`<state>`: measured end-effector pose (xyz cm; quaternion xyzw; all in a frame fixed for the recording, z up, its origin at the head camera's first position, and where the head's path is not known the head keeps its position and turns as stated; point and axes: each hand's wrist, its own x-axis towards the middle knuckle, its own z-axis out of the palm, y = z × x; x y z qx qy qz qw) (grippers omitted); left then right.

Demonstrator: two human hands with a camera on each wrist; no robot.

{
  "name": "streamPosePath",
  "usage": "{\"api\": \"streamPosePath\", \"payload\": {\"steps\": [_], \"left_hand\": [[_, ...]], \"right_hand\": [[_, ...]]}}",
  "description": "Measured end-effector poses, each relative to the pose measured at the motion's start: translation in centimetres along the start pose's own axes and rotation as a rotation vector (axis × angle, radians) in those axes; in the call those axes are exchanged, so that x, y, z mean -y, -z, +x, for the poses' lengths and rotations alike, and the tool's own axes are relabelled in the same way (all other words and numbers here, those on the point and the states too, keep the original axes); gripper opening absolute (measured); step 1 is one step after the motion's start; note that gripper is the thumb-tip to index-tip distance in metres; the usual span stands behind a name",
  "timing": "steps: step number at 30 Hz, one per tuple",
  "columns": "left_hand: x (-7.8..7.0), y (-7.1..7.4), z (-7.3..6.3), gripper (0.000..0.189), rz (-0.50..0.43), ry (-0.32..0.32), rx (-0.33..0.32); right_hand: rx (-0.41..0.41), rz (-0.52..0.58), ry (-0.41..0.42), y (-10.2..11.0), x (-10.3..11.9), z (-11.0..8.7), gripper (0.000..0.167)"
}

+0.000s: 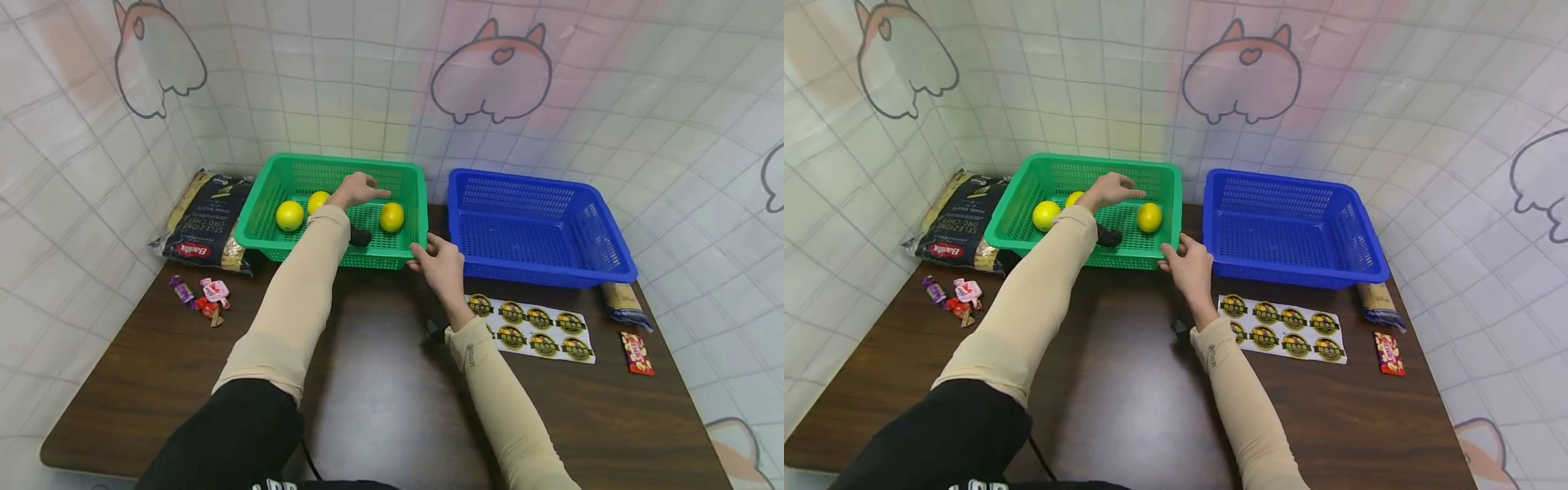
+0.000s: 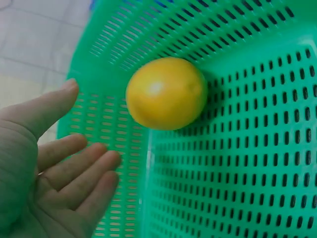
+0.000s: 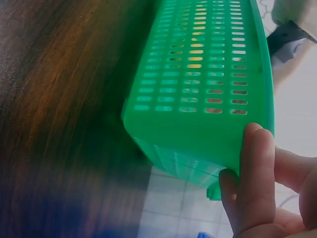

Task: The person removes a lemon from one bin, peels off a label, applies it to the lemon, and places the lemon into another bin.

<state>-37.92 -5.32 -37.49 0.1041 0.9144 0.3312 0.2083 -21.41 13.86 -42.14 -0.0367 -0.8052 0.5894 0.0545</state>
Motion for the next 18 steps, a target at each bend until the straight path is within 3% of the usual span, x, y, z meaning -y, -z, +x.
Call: {"api": "streamPosePath", "payload": {"steps": [6,10,13,14,18], "left_hand": [[0.3,-0.7,1.1,0.077,0.055,0.043,0.107],[0.7,-1.5,1.3,0.060,0.072,0.075,0.203],[0.8,-2.0,1.3,0.057,0.049,0.089,0.287],[0.8,-2.1,1.4,0.065,0.043,0.087,0.310],[0.8,-2.4,1.8,0.071,0.001,0.091,0.358]], "right_hand": [[-0.002,0.061,-0.023,0.0,0.2,0.0,0.047],[0.011,0.065,-0.046,0.1,0.2,-0.1,0.049],[0.018,0.060,-0.057,0.0,0.1,-0.2,0.049],[0.018,0.057,-0.058,0.0,0.1,-0.2,0.049],[0.019,0.054,-0.060,0.1,0.1,-0.1,0.051]]}}
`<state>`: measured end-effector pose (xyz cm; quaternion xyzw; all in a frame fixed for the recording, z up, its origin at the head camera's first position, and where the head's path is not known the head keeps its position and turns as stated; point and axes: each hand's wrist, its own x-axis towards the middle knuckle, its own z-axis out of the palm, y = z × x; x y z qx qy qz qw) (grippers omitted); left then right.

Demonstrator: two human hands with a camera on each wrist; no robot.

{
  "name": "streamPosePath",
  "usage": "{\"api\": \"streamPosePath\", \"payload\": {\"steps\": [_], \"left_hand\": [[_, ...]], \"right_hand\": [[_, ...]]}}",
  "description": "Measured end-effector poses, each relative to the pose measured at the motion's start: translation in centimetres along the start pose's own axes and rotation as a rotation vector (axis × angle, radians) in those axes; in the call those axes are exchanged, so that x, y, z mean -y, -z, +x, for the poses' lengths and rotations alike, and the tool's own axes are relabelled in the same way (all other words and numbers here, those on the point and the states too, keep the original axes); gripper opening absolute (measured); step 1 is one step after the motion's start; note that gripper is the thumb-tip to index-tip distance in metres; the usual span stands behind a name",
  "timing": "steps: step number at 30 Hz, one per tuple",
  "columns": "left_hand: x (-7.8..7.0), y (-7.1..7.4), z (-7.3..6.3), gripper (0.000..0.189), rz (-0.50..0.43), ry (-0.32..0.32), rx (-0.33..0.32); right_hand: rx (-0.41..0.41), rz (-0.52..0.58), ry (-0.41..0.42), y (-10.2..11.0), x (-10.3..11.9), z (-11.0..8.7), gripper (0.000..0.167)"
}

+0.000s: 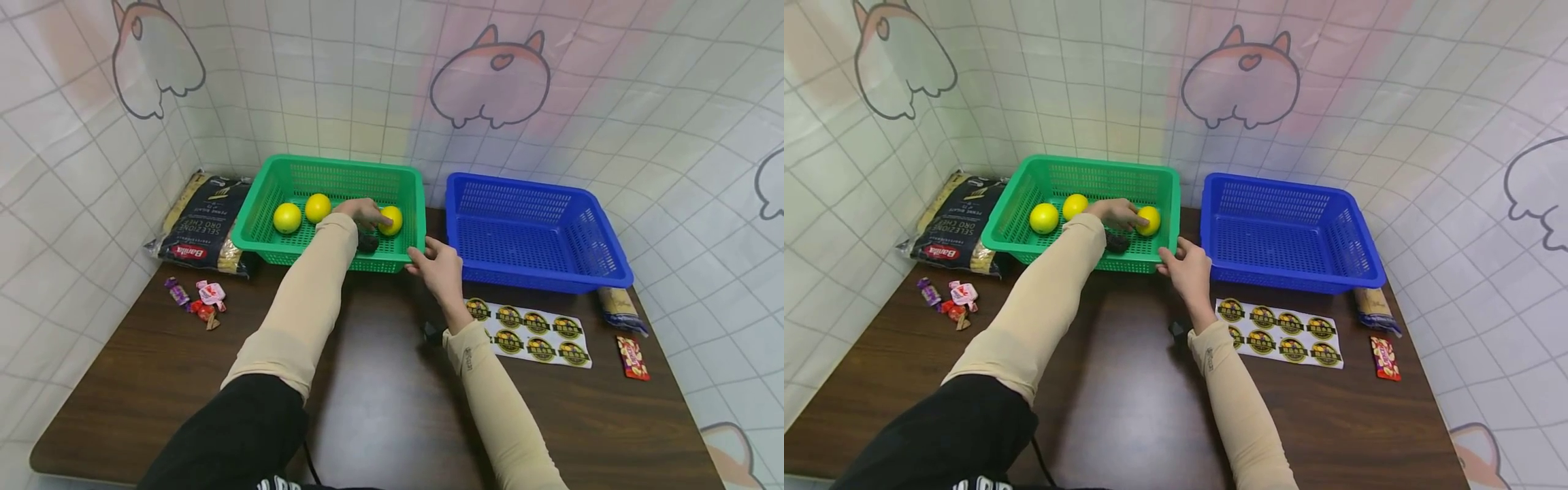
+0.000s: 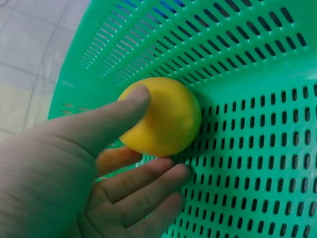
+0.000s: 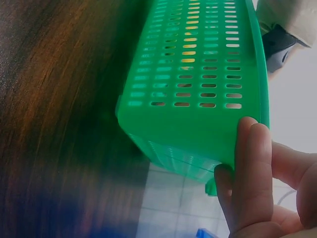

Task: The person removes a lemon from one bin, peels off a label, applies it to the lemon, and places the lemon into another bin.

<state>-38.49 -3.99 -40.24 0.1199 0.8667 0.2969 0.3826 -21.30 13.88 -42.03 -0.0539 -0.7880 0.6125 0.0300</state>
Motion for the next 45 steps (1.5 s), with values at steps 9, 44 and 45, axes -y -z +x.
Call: {"api": "streamPosePath", "payload": {"steps": [9,44,45], "left_hand": [[-0.4,-0.1,0.9,0.065,-0.007,0.019,-0.047],[-4.4,0.6,-7.1,0.050,-0.663,-0.564,-0.153],[-4.3,0.1,-7.7,0.049,-0.665,-0.579,-0.148]], "right_hand": [[0.012,-0.003,-0.019,0.0,0.2,-0.2,0.053],[-0.047,-0.631,0.185,5.8,0.3,-4.0,0.040],[-0.024,-0.659,0.175,6.4,0.0,-4.3,0.039]]}}
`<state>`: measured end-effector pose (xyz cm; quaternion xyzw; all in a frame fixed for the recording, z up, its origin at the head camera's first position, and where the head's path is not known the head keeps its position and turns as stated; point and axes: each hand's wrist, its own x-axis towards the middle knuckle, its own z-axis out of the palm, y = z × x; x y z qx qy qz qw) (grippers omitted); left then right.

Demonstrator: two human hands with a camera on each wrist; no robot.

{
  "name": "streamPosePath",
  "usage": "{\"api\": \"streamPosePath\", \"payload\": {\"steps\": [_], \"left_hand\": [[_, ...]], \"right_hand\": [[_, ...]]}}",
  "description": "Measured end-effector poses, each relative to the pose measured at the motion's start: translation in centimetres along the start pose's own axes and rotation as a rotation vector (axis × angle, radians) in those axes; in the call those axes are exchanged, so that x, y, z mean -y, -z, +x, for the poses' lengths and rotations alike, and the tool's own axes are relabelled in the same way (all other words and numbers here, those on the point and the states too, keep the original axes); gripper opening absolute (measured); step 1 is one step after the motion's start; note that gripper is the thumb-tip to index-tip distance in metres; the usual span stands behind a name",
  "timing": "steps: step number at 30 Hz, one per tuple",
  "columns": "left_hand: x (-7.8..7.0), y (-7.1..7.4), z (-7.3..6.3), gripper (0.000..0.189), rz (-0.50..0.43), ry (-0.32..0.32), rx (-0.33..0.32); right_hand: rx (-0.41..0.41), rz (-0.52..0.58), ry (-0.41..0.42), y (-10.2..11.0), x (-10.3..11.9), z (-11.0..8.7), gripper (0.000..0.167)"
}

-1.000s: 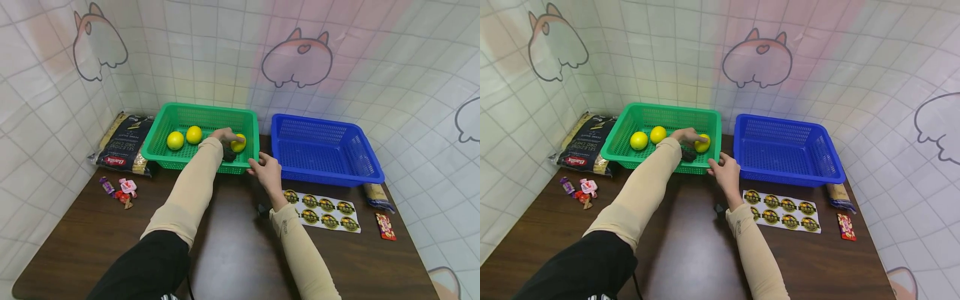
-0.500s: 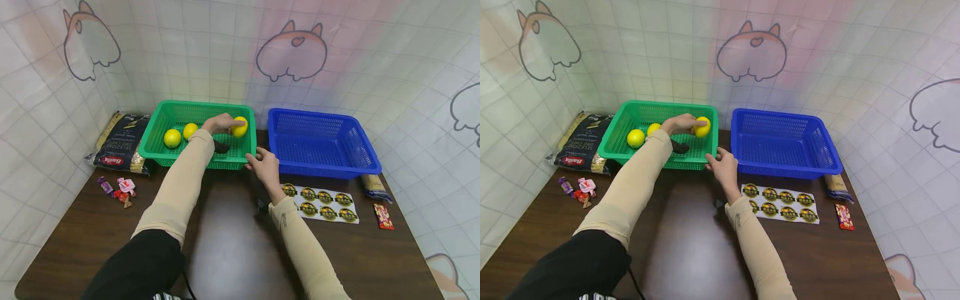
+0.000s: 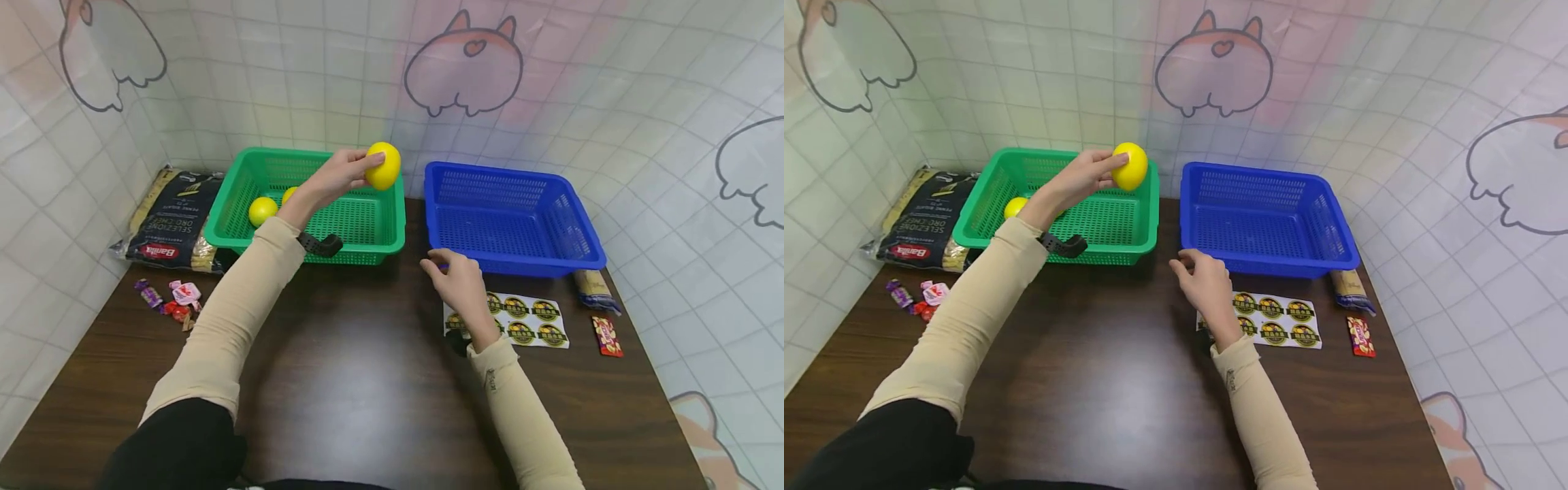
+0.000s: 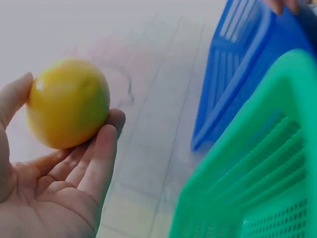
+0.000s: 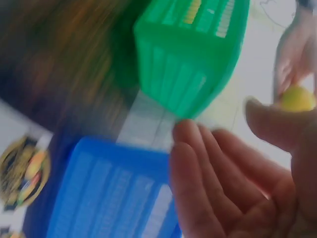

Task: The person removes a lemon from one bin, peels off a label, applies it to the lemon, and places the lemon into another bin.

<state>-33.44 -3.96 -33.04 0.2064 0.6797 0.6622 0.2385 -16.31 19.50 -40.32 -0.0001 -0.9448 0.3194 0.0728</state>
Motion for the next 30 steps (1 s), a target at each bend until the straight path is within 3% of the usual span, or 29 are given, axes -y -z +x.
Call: {"api": "streamPosePath", "payload": {"steps": [5,11,14,20,24,30], "left_hand": [[0.6,-1.7,-3.8,0.048,-0.027,-0.046,0.036],[3.0,-4.3,-7.6,0.060,-0.084,-0.093,0.100],[4.3,-5.6,-9.0,0.068,-0.128,-0.086,0.129],[8.8,-8.1,-10.0,0.080,-0.207,0.001,0.219],[12.5,-9.8,-9.8,0.073,-0.252,0.089,0.266],[16.1,-11.4,-9.4,0.051,-0.304,0.195,0.239]], "right_hand": [[0.109,-0.067,-0.025,0.6,-2.5,-0.6,0.038],[0.167,-0.142,-0.088,0.6,-5.7,-0.5,0.038],[0.212,-0.183,-0.132,0.8,-7.0,-0.3,0.041],[0.256,-0.256,-0.179,0.5,-8.4,0.4,0.045],[0.248,-0.283,-0.183,0.1,-8.6,0.6,0.037],[0.223,-0.298,-0.187,-0.2,-8.7,0.6,0.023]]}}
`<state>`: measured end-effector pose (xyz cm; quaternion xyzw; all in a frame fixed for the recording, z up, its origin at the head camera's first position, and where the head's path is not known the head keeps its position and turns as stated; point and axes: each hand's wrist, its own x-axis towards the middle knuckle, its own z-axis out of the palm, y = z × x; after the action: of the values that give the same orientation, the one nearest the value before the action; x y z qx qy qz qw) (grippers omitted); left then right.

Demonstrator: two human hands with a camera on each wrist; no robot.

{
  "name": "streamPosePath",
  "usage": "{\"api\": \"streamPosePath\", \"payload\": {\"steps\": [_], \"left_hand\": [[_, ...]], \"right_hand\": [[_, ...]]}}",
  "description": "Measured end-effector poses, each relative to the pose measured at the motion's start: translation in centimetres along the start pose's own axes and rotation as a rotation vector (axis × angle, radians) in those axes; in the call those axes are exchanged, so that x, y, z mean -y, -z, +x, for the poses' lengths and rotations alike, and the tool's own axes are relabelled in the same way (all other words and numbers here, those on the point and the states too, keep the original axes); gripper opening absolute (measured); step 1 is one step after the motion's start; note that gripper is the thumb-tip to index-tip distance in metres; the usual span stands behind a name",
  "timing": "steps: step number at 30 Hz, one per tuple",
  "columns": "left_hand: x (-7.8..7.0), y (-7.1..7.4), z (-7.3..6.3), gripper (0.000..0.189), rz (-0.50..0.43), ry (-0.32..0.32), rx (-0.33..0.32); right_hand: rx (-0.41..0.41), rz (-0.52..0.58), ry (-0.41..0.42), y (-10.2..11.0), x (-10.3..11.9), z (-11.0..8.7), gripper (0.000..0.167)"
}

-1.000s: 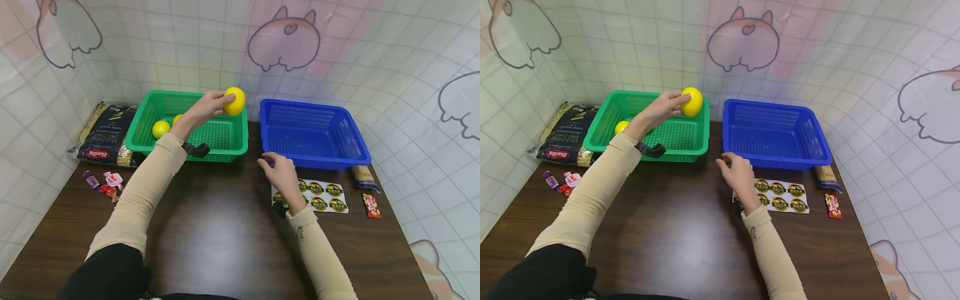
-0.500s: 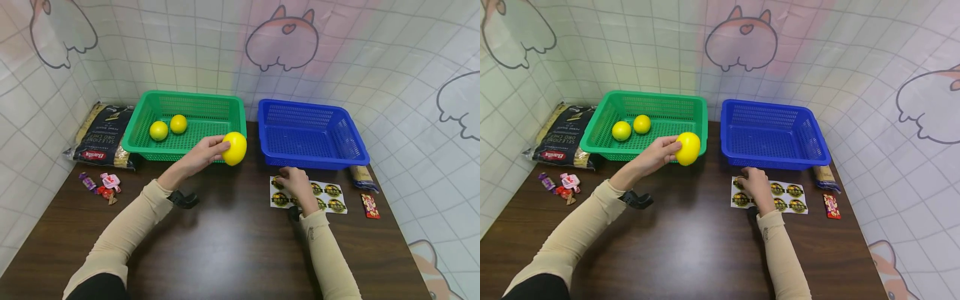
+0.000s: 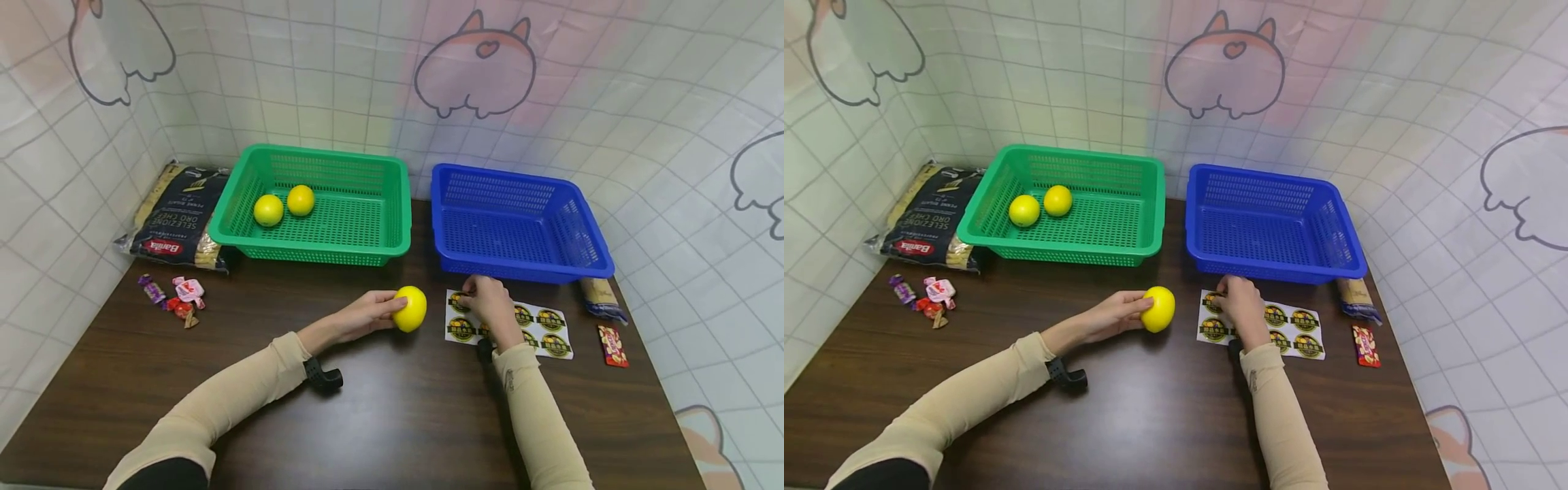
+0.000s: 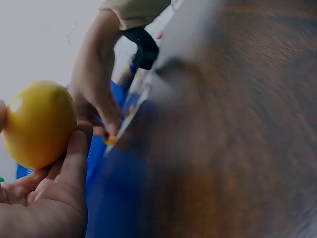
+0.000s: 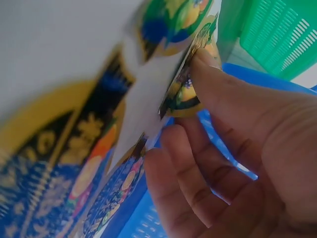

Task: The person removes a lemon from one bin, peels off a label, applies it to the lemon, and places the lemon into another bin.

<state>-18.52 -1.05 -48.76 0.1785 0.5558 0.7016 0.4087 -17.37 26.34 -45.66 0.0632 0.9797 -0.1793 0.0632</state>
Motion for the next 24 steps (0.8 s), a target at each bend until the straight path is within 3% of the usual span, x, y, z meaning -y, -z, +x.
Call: {"api": "streamPosePath", "payload": {"steps": [4,9,15,20,24], "left_hand": [[1.2,0.1,0.3,0.051,-0.025,0.046,-0.013],[1.7,0.1,0.2,0.052,-0.029,0.062,-0.001],[2.0,0.0,0.0,0.051,-0.041,0.063,-0.023],[1.6,-0.1,0.0,0.053,-0.055,0.045,-0.039],[1.2,-0.3,0.1,0.053,-0.101,0.031,-0.033]], "right_hand": [[-0.018,-0.008,0.011,-0.3,0.0,-0.2,0.020],[-0.070,0.003,0.059,-0.1,0.1,-0.6,0.014],[-0.060,0.132,0.128,1.1,0.6,-1.9,0.013],[-0.053,0.225,0.236,2.5,1.9,-3.2,0.009],[0.006,0.382,0.309,3.3,3.5,-4.2,0.009]]}}
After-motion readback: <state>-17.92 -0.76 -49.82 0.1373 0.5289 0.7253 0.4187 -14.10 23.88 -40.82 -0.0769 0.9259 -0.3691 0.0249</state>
